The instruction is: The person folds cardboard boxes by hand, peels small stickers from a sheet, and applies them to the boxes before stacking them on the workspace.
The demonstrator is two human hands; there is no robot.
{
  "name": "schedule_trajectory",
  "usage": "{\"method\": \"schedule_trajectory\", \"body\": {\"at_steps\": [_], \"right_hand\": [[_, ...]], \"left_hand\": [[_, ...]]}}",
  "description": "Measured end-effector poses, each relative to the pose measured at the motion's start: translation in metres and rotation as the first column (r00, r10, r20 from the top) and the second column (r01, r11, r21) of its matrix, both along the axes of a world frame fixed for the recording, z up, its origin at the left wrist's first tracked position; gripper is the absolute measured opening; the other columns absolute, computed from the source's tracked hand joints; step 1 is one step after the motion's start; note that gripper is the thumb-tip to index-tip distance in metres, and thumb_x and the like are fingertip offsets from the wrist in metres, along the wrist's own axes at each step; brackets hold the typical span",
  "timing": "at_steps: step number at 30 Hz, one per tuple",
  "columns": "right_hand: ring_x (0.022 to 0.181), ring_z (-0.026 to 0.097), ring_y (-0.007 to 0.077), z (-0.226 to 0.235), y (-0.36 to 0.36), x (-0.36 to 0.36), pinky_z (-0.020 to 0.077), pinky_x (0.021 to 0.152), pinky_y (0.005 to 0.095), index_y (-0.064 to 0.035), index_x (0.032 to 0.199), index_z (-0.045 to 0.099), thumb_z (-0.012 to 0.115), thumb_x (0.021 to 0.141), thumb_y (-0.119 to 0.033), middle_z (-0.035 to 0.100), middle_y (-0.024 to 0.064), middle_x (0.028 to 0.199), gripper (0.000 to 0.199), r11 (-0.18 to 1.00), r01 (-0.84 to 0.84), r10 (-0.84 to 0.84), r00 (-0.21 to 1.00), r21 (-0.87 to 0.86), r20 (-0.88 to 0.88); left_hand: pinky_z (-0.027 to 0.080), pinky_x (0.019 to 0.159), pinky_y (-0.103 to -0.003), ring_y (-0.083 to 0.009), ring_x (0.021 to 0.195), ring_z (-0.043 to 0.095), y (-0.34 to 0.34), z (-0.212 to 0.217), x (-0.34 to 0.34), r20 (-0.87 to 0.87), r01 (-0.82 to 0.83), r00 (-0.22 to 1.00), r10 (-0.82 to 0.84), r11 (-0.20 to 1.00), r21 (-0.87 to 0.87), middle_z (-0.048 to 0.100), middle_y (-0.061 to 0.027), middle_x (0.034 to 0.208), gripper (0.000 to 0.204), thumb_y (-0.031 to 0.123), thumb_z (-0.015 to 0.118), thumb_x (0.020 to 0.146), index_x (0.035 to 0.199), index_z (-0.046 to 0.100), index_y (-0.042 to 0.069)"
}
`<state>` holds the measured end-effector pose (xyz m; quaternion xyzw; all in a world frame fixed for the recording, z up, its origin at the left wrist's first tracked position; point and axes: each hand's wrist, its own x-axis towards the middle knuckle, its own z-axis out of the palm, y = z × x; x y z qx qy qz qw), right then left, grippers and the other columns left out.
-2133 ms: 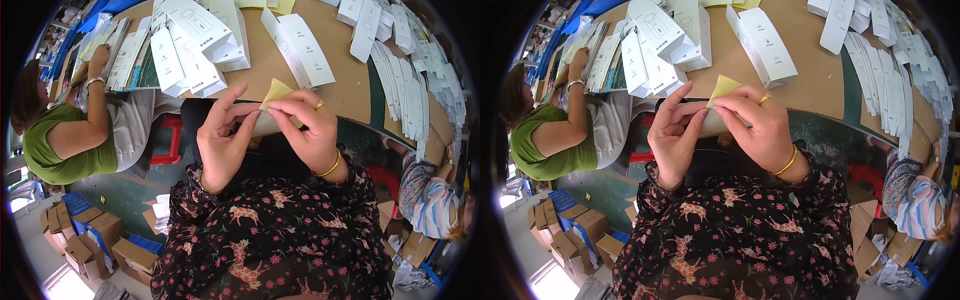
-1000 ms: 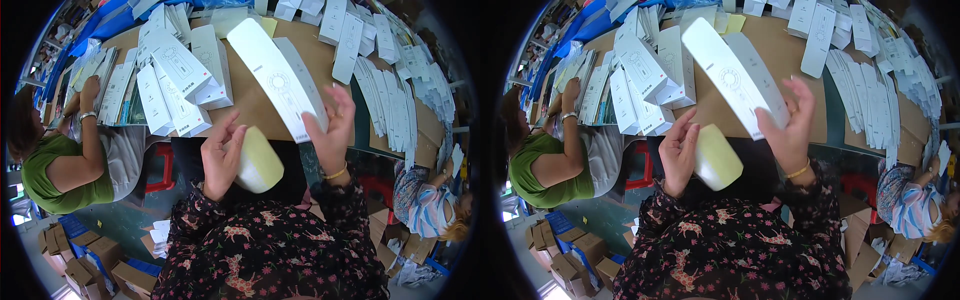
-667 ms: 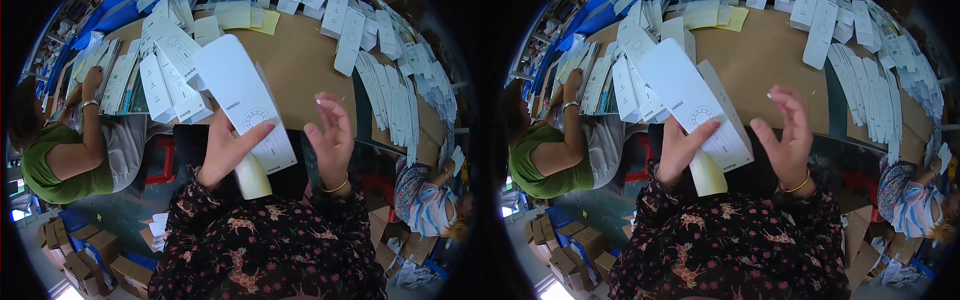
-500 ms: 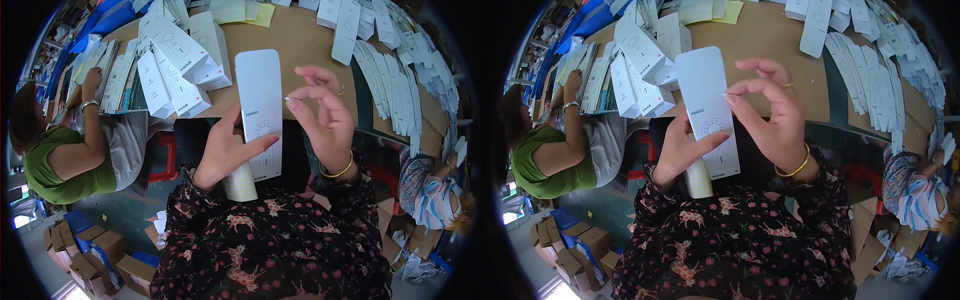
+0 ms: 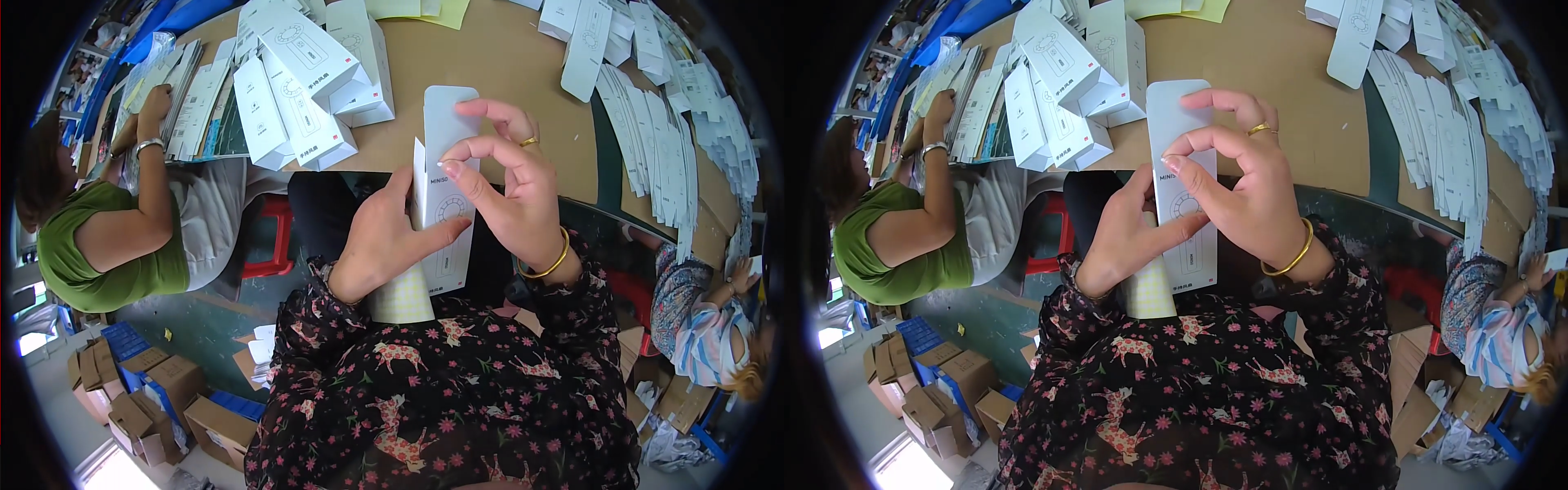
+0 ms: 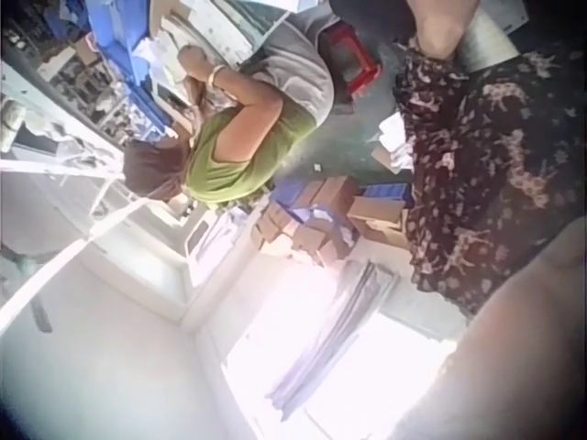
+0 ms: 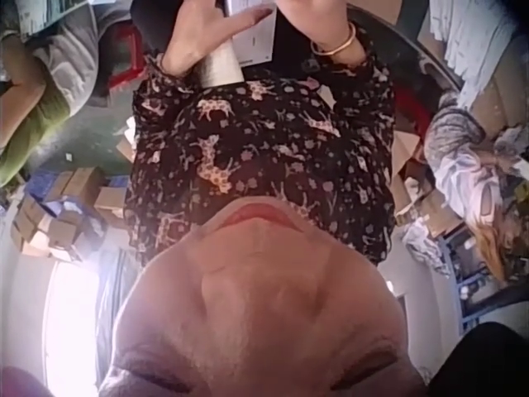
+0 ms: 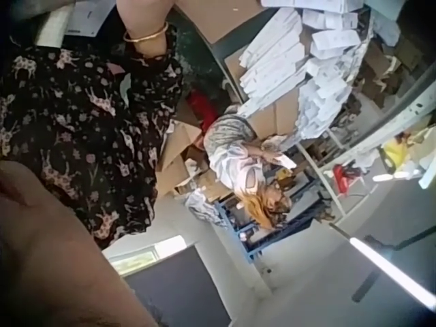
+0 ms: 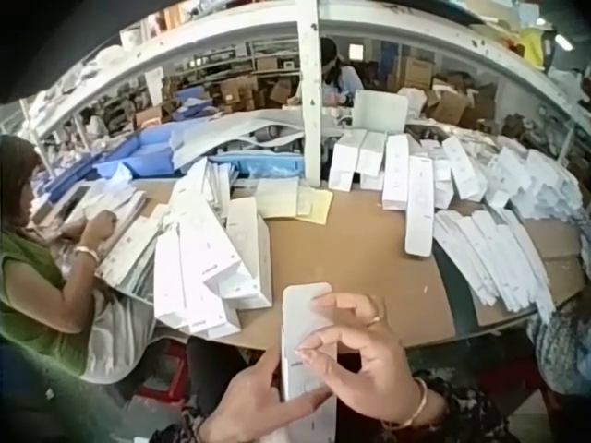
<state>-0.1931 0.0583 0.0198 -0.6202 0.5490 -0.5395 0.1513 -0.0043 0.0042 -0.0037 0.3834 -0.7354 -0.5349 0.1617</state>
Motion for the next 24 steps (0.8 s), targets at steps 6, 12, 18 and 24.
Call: {"method": "schedule_trajectory", "body": {"at_steps": [6, 12, 18, 24], "right_hand": [[0.136, 0.048, 0.0268, -0.002, 0.002, -0.002, 0.0327, 0.121, 0.045, -0.0053, 0.096, 0.077, 0.079, 0.091, -0.007, 0.059, 0.009, 0.141, 0.006, 0.998, -0.031, 0.033, 0.999, 0.055, -0.036], [0.13, 0.053, 0.028, 0.003, 0.005, 0.006, 0.0382, 0.117, 0.044, -0.0051, 0.091, 0.074, 0.08, 0.09, -0.008, 0.06, 0.0088, 0.139, 0.007, 0.999, 0.045, -0.041, 0.99, 0.03, -0.132], [0.124, 0.056, 0.0249, -0.005, 0.003, 0.001, 0.0411, 0.114, 0.0424, -0.0046, 0.104, 0.068, 0.081, 0.089, -0.004, 0.059, 0.0102, 0.139, 0.02, 0.999, -0.05, 0.049, 0.997, 0.008, 0.055], [0.128, 0.053, 0.0201, -0.003, 0.001, -0.01, 0.0385, 0.117, 0.0409, -0.0035, 0.126, 0.059, 0.08, 0.088, 0.0, 0.056, 0.011, 0.14, 0.043, 0.953, -0.261, 0.123, 0.801, 0.156, 0.586]], "left_hand": [[0.059, 0.081, -0.044, -0.0409, 0.091, 0.075, 0.003, 0.003, -0.002, 0.01, -0.008, 1.0, 0.009, 0.996, -0.085, 0.074, -0.0259, 0.102, 0.082, 0.045, 0.086, 0.079, 0.134, 0.053, -0.007], [0.059, 0.075, -0.045, -0.0416, 0.086, 0.074, 0.007, 0.005, -0.003, 0.059, -0.015, 0.998, 0.025, 0.986, -0.167, 0.073, -0.025, 0.096, 0.072, 0.043, 0.085, 0.081, 0.124, 0.055, -0.005], [0.058, 0.071, -0.045, -0.0416, 0.083, 0.074, 0.013, 0.005, -0.004, 0.046, -0.037, 0.997, 0.058, 0.929, -0.368, 0.073, -0.0244, 0.093, 0.066, 0.038, 0.085, 0.082, 0.122, 0.055, -0.004], [0.059, 0.072, -0.044, -0.0406, 0.084, 0.074, 0.007, 0.005, -0.009, 0.025, 0.036, 0.999, -0.029, 0.922, -0.386, 0.073, -0.0244, 0.093, 0.067, 0.038, 0.086, 0.081, 0.123, 0.056, -0.004]]}}
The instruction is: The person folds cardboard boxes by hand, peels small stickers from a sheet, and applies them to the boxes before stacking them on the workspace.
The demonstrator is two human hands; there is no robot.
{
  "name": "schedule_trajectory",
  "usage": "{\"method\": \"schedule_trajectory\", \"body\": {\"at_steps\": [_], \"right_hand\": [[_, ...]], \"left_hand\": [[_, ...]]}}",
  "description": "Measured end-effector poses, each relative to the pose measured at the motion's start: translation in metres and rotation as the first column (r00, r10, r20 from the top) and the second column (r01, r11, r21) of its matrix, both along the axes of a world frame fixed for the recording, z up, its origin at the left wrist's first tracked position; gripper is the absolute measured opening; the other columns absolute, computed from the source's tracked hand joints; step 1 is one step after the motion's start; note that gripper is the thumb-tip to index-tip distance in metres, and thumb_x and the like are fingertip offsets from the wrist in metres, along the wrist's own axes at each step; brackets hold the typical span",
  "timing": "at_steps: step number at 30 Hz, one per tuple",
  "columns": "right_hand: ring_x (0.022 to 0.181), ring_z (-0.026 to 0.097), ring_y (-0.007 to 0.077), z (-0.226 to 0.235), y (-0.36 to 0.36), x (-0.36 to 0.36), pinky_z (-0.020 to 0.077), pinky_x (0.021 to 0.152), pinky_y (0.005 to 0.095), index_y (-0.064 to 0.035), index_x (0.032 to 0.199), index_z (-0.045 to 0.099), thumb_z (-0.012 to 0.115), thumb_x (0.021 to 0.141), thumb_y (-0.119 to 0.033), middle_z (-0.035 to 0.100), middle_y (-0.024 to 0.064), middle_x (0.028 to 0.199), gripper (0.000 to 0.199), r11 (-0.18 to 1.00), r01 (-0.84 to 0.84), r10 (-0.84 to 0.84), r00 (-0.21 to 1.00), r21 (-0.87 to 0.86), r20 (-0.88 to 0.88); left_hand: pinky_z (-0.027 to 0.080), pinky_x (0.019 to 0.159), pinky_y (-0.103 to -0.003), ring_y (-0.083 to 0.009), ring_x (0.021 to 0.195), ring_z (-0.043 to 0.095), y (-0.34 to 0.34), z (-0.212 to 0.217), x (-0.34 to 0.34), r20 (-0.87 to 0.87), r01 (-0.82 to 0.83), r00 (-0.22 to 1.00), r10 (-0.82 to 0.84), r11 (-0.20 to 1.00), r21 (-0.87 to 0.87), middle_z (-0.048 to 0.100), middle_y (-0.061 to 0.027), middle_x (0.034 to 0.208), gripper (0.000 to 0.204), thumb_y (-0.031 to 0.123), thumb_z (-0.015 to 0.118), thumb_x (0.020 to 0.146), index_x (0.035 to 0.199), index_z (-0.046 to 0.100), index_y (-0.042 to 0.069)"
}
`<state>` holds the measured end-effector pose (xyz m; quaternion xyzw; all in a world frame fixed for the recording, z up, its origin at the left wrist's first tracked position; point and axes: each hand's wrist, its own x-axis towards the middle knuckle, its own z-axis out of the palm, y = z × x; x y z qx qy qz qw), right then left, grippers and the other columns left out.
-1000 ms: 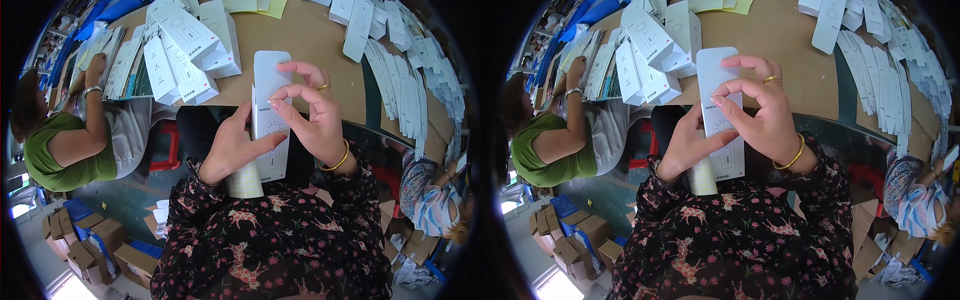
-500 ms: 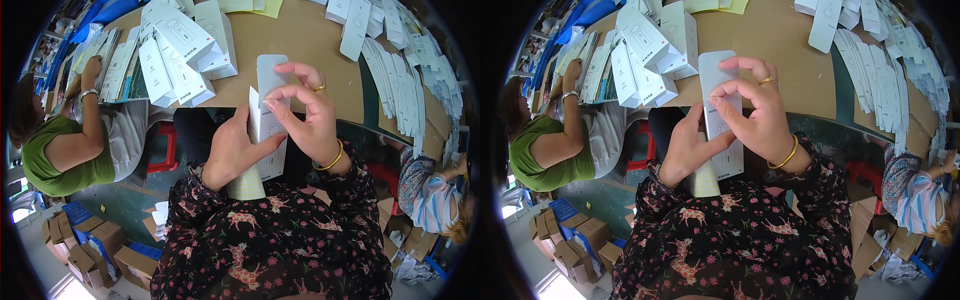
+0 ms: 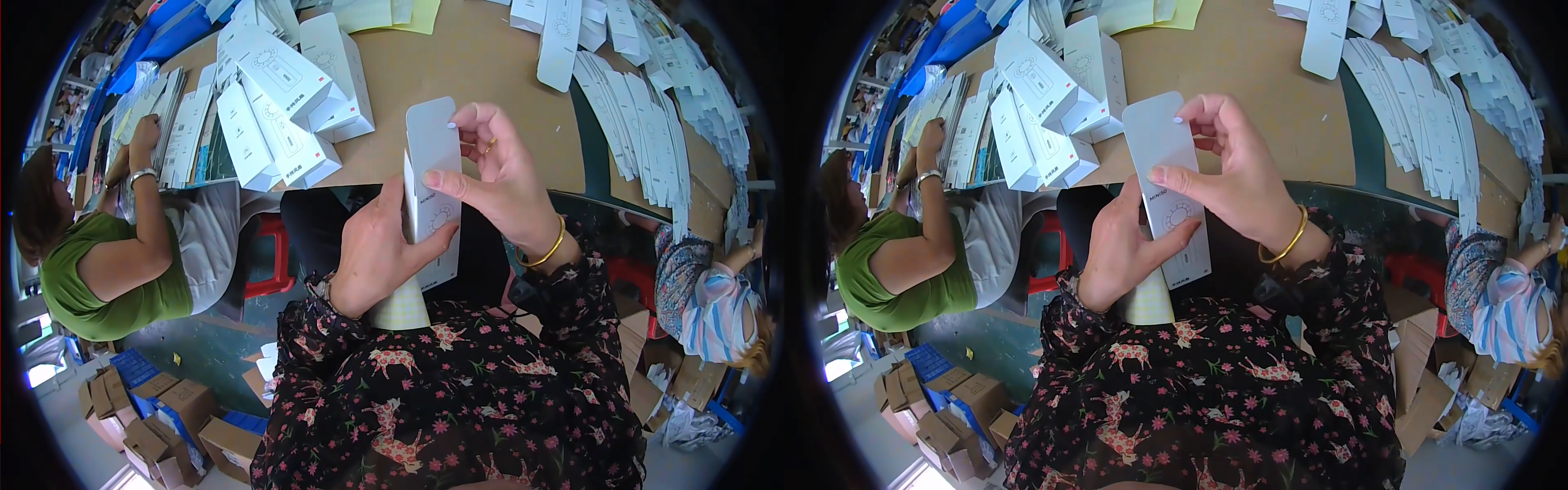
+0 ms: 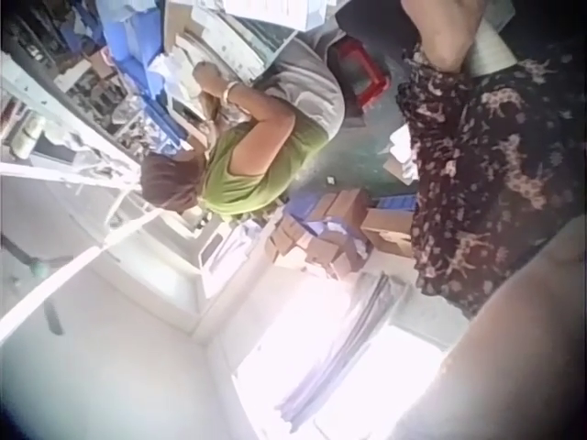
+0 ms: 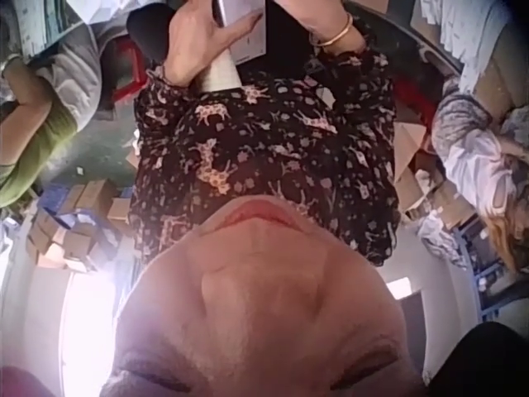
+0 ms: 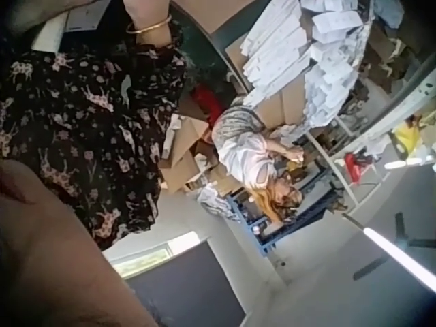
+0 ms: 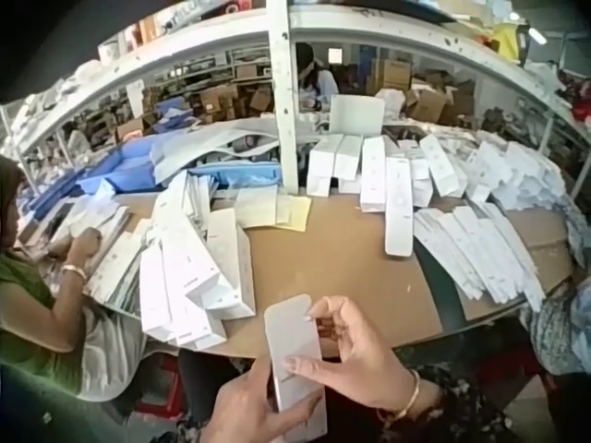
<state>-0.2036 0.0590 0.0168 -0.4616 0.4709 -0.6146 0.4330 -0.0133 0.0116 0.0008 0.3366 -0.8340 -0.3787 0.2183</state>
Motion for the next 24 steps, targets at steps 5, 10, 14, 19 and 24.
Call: {"method": "schedule_trajectory", "body": {"at_steps": [5, 10, 14, 19, 24], "right_hand": [[0.131, 0.05, 0.0202, 0.0, 0.004, 0.006, 0.0357, 0.118, 0.0409, -0.004, 0.119, 0.066, 0.08, 0.088, -0.001, 0.056, 0.0107, 0.139, 0.034, 0.944, 0.244, -0.272, 0.956, -0.221, -0.107], [0.132, 0.049, 0.0218, 0.003, 0.013, 0.004, 0.0348, 0.118, 0.0412, -0.005, 0.103, 0.074, 0.08, 0.089, -0.004, 0.059, 0.0096, 0.137, 0.014, 0.964, 0.14, -0.238, 0.837, -0.228, -0.493], [0.131, 0.05, 0.0235, -0.001, 0.013, 0.006, 0.0353, 0.116, 0.0413, -0.0058, 0.095, 0.076, 0.079, 0.09, -0.007, 0.06, 0.0087, 0.134, 0.005, 0.97, 0.143, -0.229, 0.815, -0.199, -0.532], [0.127, 0.053, 0.0245, -0.006, 0.011, 0.009, 0.0391, 0.112, 0.0407, -0.0058, 0.096, 0.076, 0.079, 0.09, -0.007, 0.062, 0.0086, 0.131, 0.006, 0.963, 0.159, -0.256, 0.784, -0.216, -0.565], [0.118, 0.059, 0.0248, 0.002, 0.014, 0.015, 0.0449, 0.105, 0.0384, -0.0051, 0.094, 0.074, 0.079, 0.089, -0.005, 0.065, 0.009, 0.125, 0.007, 0.942, 0.192, -0.325, 0.72, -0.274, -0.614]], "left_hand": [[0.059, 0.075, -0.044, -0.0395, 0.084, 0.075, -0.007, -0.01, 0.002, -0.075, -0.031, 0.996, 0.048, 0.976, 0.215, 0.073, -0.0248, 0.094, 0.07, 0.042, 0.087, 0.079, 0.122, 0.057, -0.006], [0.058, 0.075, -0.044, -0.0397, 0.084, 0.075, -0.006, -0.006, -0.001, -0.074, -0.005, 0.997, 0.026, 0.962, 0.273, 0.073, -0.0251, 0.093, 0.071, 0.044, 0.086, 0.08, 0.12, 0.057, -0.007], [0.058, 0.074, -0.045, -0.0406, 0.084, 0.074, -0.001, -0.002, -0.004, -0.038, -0.003, 0.999, 0.013, 0.966, 0.257, 0.073, -0.025, 0.091, 0.071, 0.044, 0.085, 0.08, 0.12, 0.057, -0.008], [0.058, 0.071, -0.045, -0.0417, 0.082, 0.074, 0.001, 0.003, -0.002, 0.068, -0.039, 0.997, 0.023, 0.971, 0.234, 0.073, -0.0251, 0.091, 0.068, 0.044, 0.085, 0.081, 0.116, 0.057, -0.007], [0.058, 0.068, -0.046, -0.0416, 0.08, 0.074, 0.006, 0.005, -0.005, 0.109, -0.057, 0.993, 0.046, 0.994, 0.096, 0.073, -0.0249, 0.091, 0.065, 0.043, 0.084, 0.083, 0.115, 0.056, -0.006]]}}
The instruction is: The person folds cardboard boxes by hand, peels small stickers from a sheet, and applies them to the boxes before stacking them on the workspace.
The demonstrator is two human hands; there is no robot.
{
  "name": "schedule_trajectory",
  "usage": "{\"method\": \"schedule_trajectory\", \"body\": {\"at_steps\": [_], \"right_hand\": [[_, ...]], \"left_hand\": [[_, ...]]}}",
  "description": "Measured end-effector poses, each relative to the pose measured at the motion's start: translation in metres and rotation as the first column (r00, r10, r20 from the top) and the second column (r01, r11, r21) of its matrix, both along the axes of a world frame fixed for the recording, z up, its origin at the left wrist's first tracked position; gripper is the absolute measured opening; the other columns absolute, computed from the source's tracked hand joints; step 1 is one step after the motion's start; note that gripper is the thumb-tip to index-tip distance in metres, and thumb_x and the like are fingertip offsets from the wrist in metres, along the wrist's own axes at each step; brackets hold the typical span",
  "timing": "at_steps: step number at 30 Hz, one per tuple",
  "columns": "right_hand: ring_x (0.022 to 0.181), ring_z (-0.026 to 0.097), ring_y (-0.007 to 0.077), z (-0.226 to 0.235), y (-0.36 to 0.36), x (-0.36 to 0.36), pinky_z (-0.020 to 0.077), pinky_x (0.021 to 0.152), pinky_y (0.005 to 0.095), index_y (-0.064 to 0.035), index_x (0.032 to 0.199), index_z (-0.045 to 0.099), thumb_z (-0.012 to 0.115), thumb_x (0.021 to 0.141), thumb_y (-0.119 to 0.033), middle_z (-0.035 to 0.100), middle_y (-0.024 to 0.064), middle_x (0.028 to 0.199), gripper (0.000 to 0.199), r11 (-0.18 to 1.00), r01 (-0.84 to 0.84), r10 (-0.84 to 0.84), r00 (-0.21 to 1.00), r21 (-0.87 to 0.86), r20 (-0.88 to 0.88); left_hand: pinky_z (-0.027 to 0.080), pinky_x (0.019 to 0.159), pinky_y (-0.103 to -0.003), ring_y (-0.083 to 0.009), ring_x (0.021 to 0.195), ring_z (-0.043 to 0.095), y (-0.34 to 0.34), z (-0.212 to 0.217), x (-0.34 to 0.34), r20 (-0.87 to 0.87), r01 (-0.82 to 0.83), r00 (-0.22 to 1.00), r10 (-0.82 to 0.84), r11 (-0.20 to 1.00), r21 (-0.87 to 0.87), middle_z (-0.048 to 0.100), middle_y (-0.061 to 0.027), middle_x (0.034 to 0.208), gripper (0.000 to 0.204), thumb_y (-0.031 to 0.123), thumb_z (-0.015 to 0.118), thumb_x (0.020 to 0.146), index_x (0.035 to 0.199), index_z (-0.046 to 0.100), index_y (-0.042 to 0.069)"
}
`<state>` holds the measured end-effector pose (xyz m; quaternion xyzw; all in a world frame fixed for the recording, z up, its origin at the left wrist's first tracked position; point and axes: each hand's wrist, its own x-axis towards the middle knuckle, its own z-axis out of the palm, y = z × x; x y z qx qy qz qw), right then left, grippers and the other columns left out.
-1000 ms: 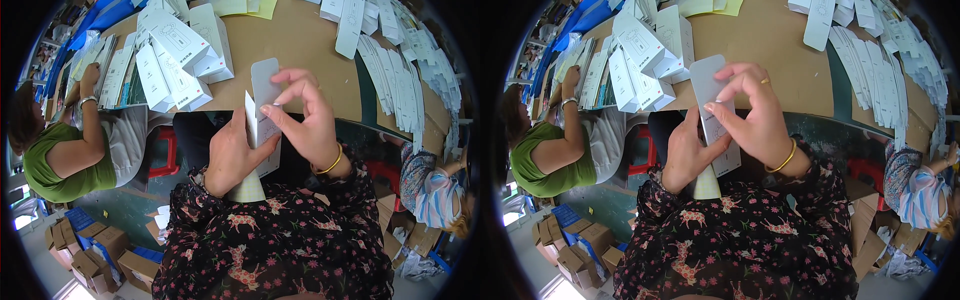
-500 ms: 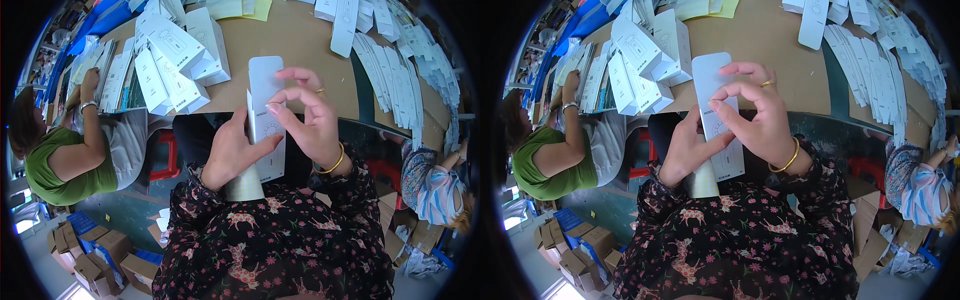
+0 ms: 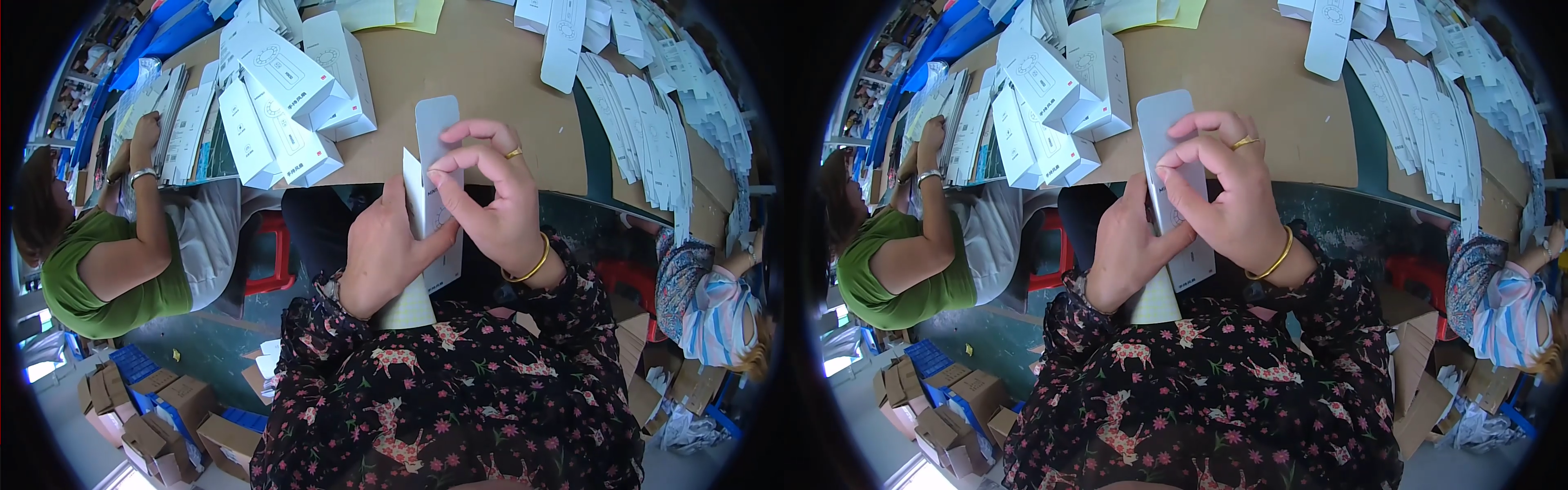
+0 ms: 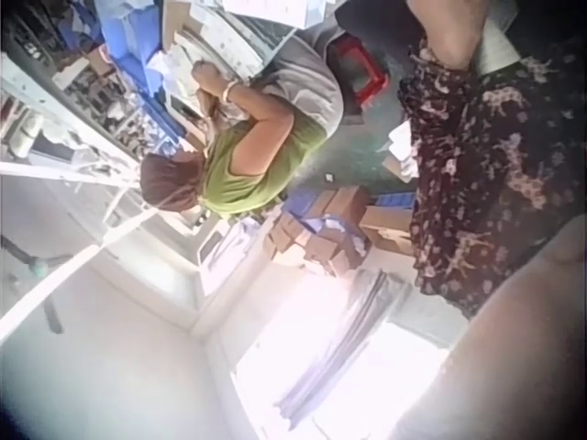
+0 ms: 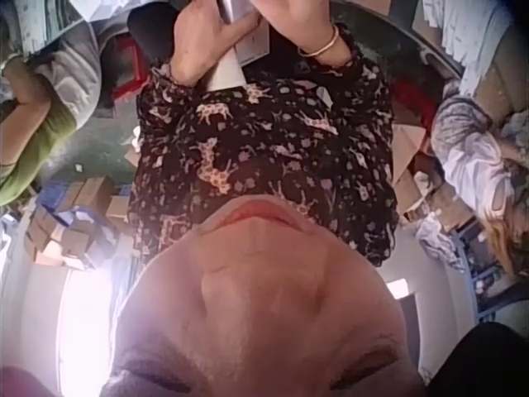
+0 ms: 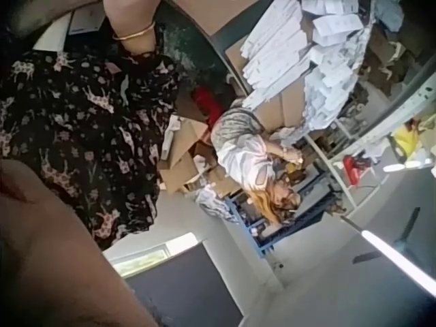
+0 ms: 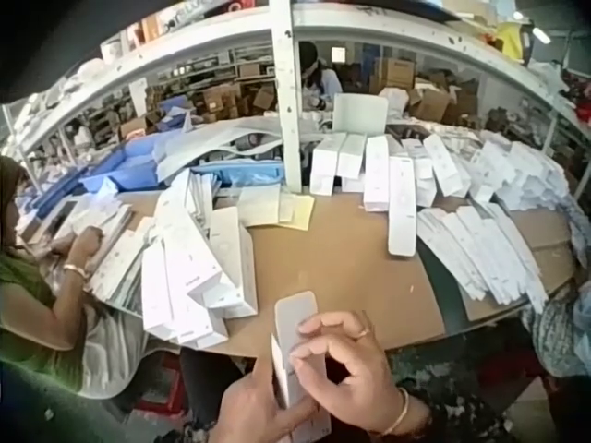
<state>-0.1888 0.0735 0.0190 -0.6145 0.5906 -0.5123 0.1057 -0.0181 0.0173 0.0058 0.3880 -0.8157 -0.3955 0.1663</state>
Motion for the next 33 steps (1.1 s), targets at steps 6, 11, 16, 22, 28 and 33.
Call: {"method": "schedule_trajectory", "body": {"at_steps": [6, 11, 16, 22, 28, 33], "right_hand": [[0.112, 0.063, 0.024, -0.001, -0.005, 0.0, 0.0466, 0.101, 0.036, -0.0043, 0.094, 0.072, 0.081, 0.087, -0.004, 0.067, 0.0085, 0.118, 0.011, 0.998, -0.026, 0.021, 0.997, -0.064, -0.078], [0.114, 0.062, 0.019, -0.008, -0.008, -0.012, 0.0447, 0.103, 0.034, -0.0051, 0.113, 0.067, 0.083, 0.087, -0.008, 0.067, 0.0065, 0.12, 0.031, 0.996, -0.078, 0.071, 0.986, 0.035, 0.152], [0.118, 0.06, 0.0158, -0.005, -0.009, -0.019, 0.0423, 0.107, 0.0332, -0.0047, 0.143, 0.051, 0.087, 0.088, -0.02, 0.064, 0.0058, 0.128, 0.067, 0.991, -0.032, -0.019, 0.929, 0.133, 0.369], [0.124, 0.059, 0.0176, 0.008, 0.031, -0.031, 0.0472, 0.102, 0.0327, -0.0035, 0.156, 0.041, 0.086, 0.09, -0.024, 0.061, 0.0076, 0.136, 0.083, 0.891, -0.214, 0.086, 0.945, 0.401, 0.315], [0.125, 0.06, 0.0162, 0.01, 0.042, -0.047, 0.0528, 0.099, 0.032, -0.0025, 0.154, 0.046, 0.083, 0.093, -0.017, 0.06, 0.0087, 0.139, 0.073, 0.795, -0.449, 0.069, 0.735, 0.407, 0.675], [0.12, 0.063, 0.016, 0.021, 0.022, -0.114, 0.0541, 0.099, 0.0323, -0.0006, 0.147, 0.051, 0.082, 0.093, -0.011, 0.065, 0.0094, 0.129, 0.062, 0.981, -0.025, -0.115, 0.722, 0.192, 0.682]], "left_hand": [[0.059, 0.066, -0.046, -0.041, 0.078, 0.074, 0.002, -0.008, -0.003, -0.037, -0.072, 0.997, 0.066, 0.977, -0.203, 0.073, -0.024, 0.09, 0.062, 0.039, 0.082, 0.085, 0.116, 0.053, -0.005], [0.06, 0.069, -0.045, -0.0417, 0.081, 0.074, 0.001, -0.008, -0.003, -0.056, -0.058, 0.997, 0.049, 0.984, -0.17, 0.072, -0.0255, 0.091, 0.065, 0.038, 0.083, 0.084, 0.121, 0.054, -0.006], [0.06, 0.074, -0.04, -0.0333, 0.086, 0.077, -0.009, -0.002, 0.0, -0.218, 0.058, 0.973, -0.074, 0.995, -0.079, 0.074, -0.0241, 0.097, 0.062, 0.031, 0.084, 0.086, 0.125, 0.056, -0.008], [0.057, 0.088, -0.034, -0.0178, 0.101, 0.07, -0.015, 0.005, 0.01, -0.506, -0.018, 0.814, 0.283, 0.884, 0.467, 0.074, -0.013, 0.112, 0.05, 0.011, 0.083, 0.089, 0.129, 0.059, -0.007], [0.057, 0.089, -0.032, -0.0179, 0.102, 0.07, -0.017, 0.009, -0.015, -0.681, -0.015, 0.67, 0.297, 0.922, 0.388, 0.073, -0.0126, 0.11, 0.045, 0.008, 0.079, 0.092, 0.131, 0.061, -0.007], [0.056, 0.084, -0.028, -0.0146, 0.096, 0.069, -0.026, -0.002, -0.019, -0.479, 0.074, 0.877, 0.046, 0.971, 0.228, 0.073, -0.0095, 0.103, 0.037, 0.009, 0.078, 0.096, 0.127, 0.065, -0.006]]}}
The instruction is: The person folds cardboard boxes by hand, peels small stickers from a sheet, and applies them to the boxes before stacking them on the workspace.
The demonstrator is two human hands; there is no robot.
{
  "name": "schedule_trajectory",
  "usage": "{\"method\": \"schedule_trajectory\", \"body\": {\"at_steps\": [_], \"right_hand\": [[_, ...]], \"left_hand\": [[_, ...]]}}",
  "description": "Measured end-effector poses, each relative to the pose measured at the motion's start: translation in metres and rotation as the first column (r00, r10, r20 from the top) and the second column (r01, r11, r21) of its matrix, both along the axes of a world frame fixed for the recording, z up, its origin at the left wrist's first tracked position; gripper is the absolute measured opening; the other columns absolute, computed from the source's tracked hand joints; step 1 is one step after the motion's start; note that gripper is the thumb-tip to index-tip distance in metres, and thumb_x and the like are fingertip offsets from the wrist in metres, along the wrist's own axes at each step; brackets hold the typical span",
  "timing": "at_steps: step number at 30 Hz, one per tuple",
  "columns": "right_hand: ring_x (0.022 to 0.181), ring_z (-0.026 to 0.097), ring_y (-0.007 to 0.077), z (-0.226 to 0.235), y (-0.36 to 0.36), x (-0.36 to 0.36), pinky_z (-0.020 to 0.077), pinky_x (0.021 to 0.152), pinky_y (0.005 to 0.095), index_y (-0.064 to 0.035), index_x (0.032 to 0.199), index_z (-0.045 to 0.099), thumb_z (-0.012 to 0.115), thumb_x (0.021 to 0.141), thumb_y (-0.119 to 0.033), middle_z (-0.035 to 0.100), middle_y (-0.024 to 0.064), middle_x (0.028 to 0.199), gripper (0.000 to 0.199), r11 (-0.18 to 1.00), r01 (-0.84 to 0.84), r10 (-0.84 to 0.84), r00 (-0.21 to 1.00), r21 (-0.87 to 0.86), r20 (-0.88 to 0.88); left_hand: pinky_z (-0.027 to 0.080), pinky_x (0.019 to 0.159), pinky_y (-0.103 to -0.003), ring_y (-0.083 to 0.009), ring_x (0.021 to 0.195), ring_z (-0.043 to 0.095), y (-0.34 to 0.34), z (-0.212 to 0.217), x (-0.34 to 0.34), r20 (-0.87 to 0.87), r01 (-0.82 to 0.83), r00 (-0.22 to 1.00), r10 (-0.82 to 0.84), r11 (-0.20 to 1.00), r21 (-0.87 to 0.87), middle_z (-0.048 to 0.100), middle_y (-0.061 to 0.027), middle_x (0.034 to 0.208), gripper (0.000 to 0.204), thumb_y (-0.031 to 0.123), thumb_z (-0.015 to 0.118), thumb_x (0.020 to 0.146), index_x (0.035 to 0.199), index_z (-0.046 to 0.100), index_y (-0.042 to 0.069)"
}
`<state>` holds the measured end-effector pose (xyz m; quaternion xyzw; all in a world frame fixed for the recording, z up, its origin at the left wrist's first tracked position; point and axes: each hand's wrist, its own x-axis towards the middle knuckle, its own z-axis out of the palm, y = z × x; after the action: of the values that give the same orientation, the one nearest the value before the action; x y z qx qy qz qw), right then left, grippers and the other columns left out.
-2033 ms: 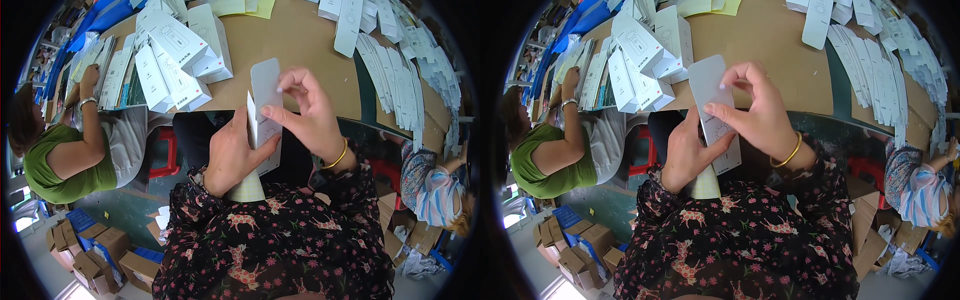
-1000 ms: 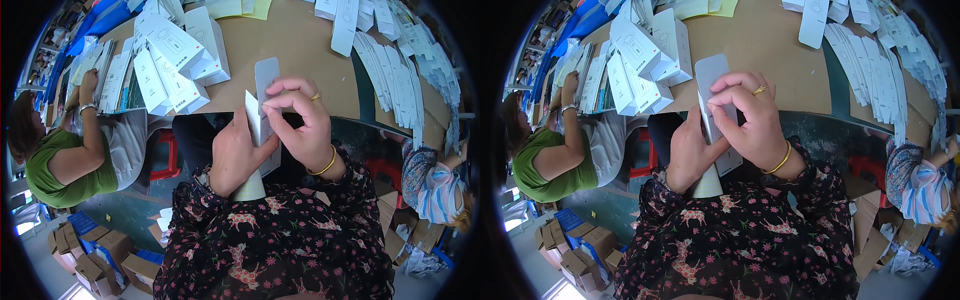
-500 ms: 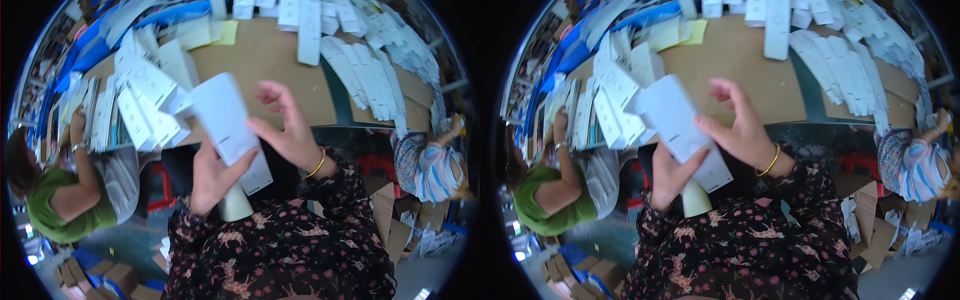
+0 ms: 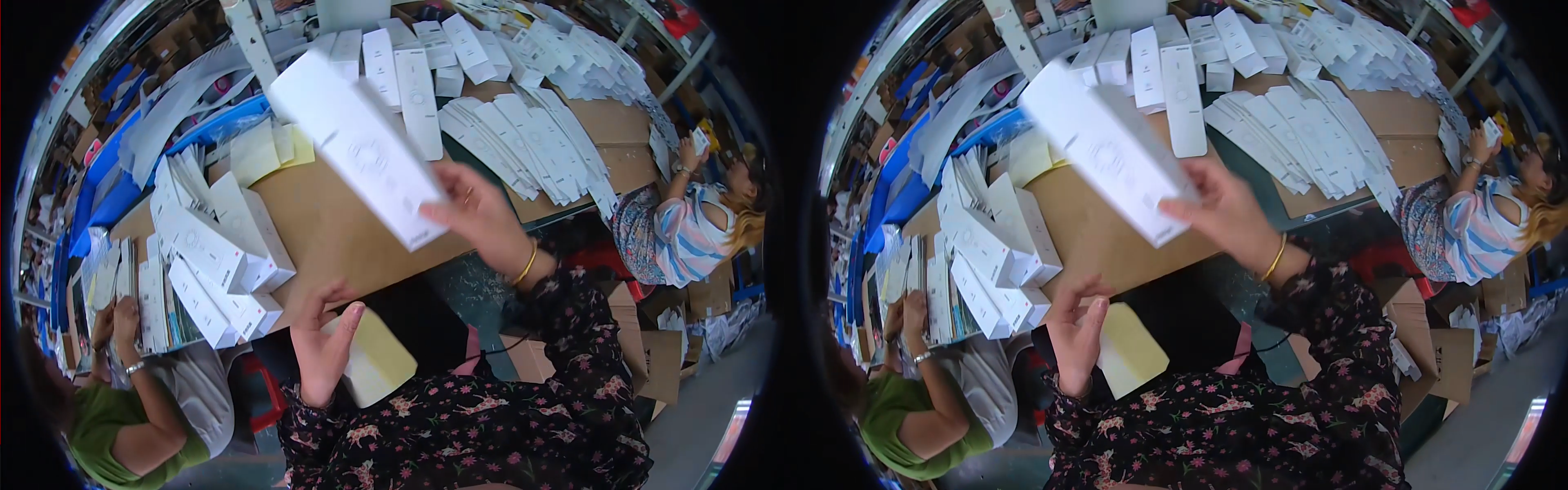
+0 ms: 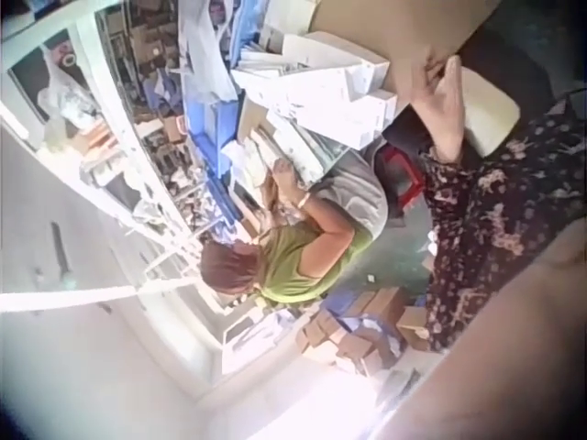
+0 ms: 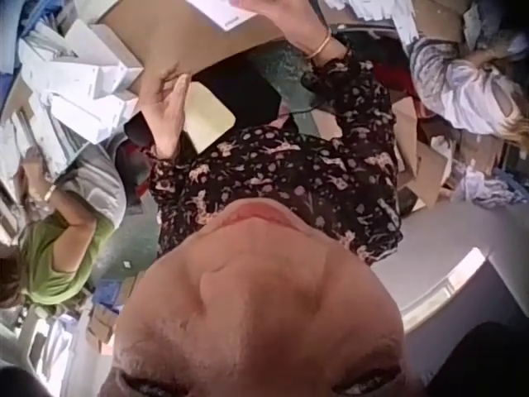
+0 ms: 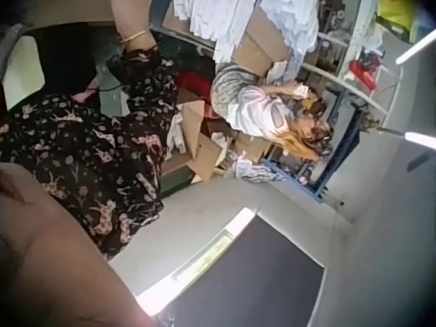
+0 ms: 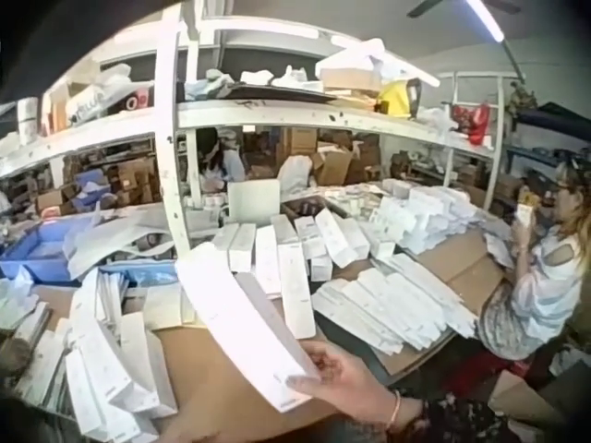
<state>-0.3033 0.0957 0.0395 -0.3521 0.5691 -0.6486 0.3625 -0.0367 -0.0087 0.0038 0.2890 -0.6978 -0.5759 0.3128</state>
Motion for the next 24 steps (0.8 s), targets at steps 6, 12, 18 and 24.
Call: {"method": "schedule_trajectory", "body": {"at_steps": [6, 12, 18, 24], "right_hand": [[0.107, 0.069, 0.0191, 0.039, -0.011, -0.125, 0.0571, 0.09, 0.0334, 0.0039, 0.142, 0.049, 0.085, 0.091, -0.015, 0.07, 0.0125, 0.117, 0.065, 0.866, 0.498, -0.499, 0.854, -0.045, -0.148], [0.101, 0.071, 0.0195, 0.025, -0.013, -0.245, 0.0576, 0.084, 0.0318, 0.0053, 0.136, 0.055, 0.088, 0.088, -0.024, 0.07, 0.0117, 0.114, 0.065, 0.67, 0.723, -0.733, 0.609, -0.17, -0.302], [0.069, 0.069, 0.0119, -0.027, -0.057, -0.15, 0.0517, 0.059, 0.0245, 0.0002, 0.114, 0.069, 0.083, 0.092, -0.036, 0.073, 0.0035, 0.094, 0.045, 0.793, 0.409, -0.284, 0.904, 0.451, -0.321], [0.062, 0.07, 0.015, -0.074, -0.067, -0.142, 0.0551, 0.055, 0.0257, 0.0029, 0.109, 0.068, 0.083, 0.092, -0.028, 0.073, 0.0102, 0.094, 0.038, 0.849, 0.299, -0.193, 0.943, 0.436, -0.272]], "left_hand": [[0.055, 0.079, -0.025, -0.0121, 0.087, 0.069, -0.003, -0.025, 0.003, 0.099, 0.009, 0.995, -0.014, 0.998, 0.058, 0.073, -0.0066, 0.095, 0.03, 0.012, 0.076, 0.099, 0.122, 0.069, -0.005], [0.053, 0.074, -0.023, -0.0109, 0.078, 0.069, 0.001, -0.03, -0.008, 0.115, 0.016, 0.993, -0.033, 0.99, 0.143, 0.072, -0.004, 0.088, 0.025, 0.015, 0.072, 0.103, 0.118, 0.071, -0.005], [0.048, 0.065, -0.021, -0.0078, 0.07, 0.063, -0.007, -0.03, -0.005, 0.178, -0.047, 0.984, 0.019, 0.987, 0.152, 0.071, -0.0033, 0.085, 0.022, 0.015, 0.07, 0.105, 0.113, 0.071, -0.005], [0.043, 0.058, -0.021, -0.0031, 0.065, 0.055, -0.005, -0.028, 0.0, 0.098, -0.159, 0.983, 0.153, 0.986, 0.049, 0.067, 0.0004, 0.076, 0.019, 0.015, 0.072, 0.103, 0.103, 0.071, -0.005]]}}
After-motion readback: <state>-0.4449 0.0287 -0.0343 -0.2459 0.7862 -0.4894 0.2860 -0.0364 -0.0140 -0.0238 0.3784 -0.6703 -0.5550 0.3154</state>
